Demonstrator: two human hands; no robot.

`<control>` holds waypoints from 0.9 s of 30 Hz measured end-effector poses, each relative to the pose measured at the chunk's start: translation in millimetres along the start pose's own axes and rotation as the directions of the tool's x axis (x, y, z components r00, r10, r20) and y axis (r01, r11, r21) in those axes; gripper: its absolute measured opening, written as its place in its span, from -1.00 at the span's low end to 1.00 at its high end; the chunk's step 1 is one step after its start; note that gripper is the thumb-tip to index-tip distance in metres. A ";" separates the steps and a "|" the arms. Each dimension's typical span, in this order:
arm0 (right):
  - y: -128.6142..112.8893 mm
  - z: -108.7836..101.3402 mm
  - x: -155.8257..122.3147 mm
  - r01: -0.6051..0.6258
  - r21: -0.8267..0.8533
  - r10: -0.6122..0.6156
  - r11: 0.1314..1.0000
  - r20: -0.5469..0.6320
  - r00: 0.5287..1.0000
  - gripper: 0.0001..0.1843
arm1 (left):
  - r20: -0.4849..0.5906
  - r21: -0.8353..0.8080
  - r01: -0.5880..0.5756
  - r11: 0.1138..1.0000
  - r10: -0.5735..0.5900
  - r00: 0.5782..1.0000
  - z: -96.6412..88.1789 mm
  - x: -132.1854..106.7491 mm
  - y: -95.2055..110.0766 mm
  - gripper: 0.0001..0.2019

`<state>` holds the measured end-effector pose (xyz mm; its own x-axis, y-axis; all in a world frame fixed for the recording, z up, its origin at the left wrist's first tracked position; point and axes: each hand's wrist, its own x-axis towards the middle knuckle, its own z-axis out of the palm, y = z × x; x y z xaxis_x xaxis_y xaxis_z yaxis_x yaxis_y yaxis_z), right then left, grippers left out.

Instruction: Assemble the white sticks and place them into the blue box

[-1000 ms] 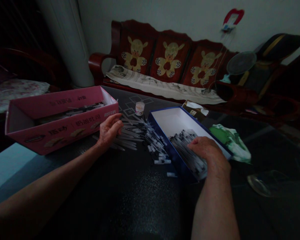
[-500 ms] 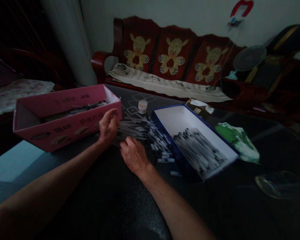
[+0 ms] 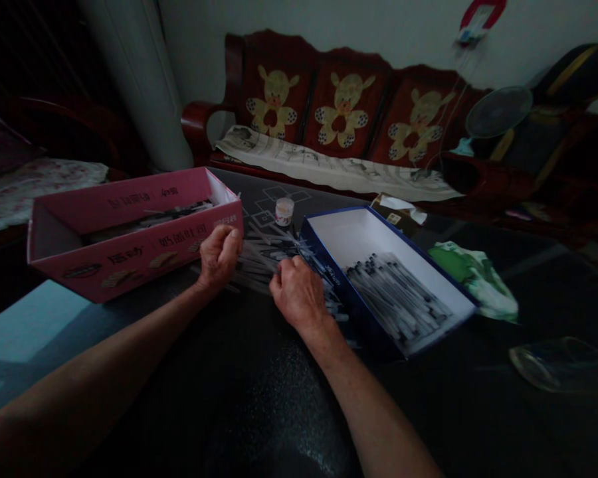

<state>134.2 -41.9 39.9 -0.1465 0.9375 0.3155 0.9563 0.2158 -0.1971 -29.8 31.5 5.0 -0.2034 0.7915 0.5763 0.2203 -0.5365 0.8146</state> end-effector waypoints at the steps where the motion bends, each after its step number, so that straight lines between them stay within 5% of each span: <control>1: 6.2 -4.3 3.0 -0.033 0.020 0.033 0.999 -0.034 0.999 -0.87 | 0.016 0.007 0.013 1.000 -0.013 1.000 -0.4 -0.8 0.2 -0.73; 4: 16.0 -8.9 8.5 -0.070 0.132 0.089 0.989 -0.145 0.985 -0.89 | 0.133 -0.036 0.128 0.991 -0.122 0.984 0.8 -2.0 0.7 -0.61; 8: 4.9 2.7 6.5 0.011 0.305 0.046 0.952 -0.177 0.983 -0.92 | 0.331 -0.179 0.339 0.923 -0.268 0.905 5.7 -0.5 3.0 -0.61; 12: 0.2 10.4 5.9 0.107 0.435 -0.065 0.894 -0.110 0.992 -0.90 | 0.404 -0.401 0.544 0.737 -0.390 0.827 6.9 5.1 3.8 -0.63; 16: 32.6 6.1 14.4 0.089 0.426 -0.002 0.901 -0.199 0.980 -0.81 | 0.477 -0.440 0.654 0.615 -0.456 0.751 4.2 10.7 4.3 -0.65; 21: 67.0 7.1 20.9 -0.032 0.220 0.085 0.975 -0.239 0.967 -0.78 | 0.471 -0.317 0.496 0.809 -0.320 0.822 4.8 7.4 3.8 -0.53; 27: 52.5 8.5 13.5 -0.075 -0.064 0.075 0.995 0.001 0.997 -0.79 | 0.494 -0.104 0.152 0.983 -0.082 0.865 6.7 -0.7 -4.4 -0.55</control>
<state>180.3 -15.6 25.9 -0.0743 0.9514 0.2987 0.9788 0.1269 -0.1606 -24.2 35.2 0.6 0.2776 0.8734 0.4001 0.0868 -0.4375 0.8950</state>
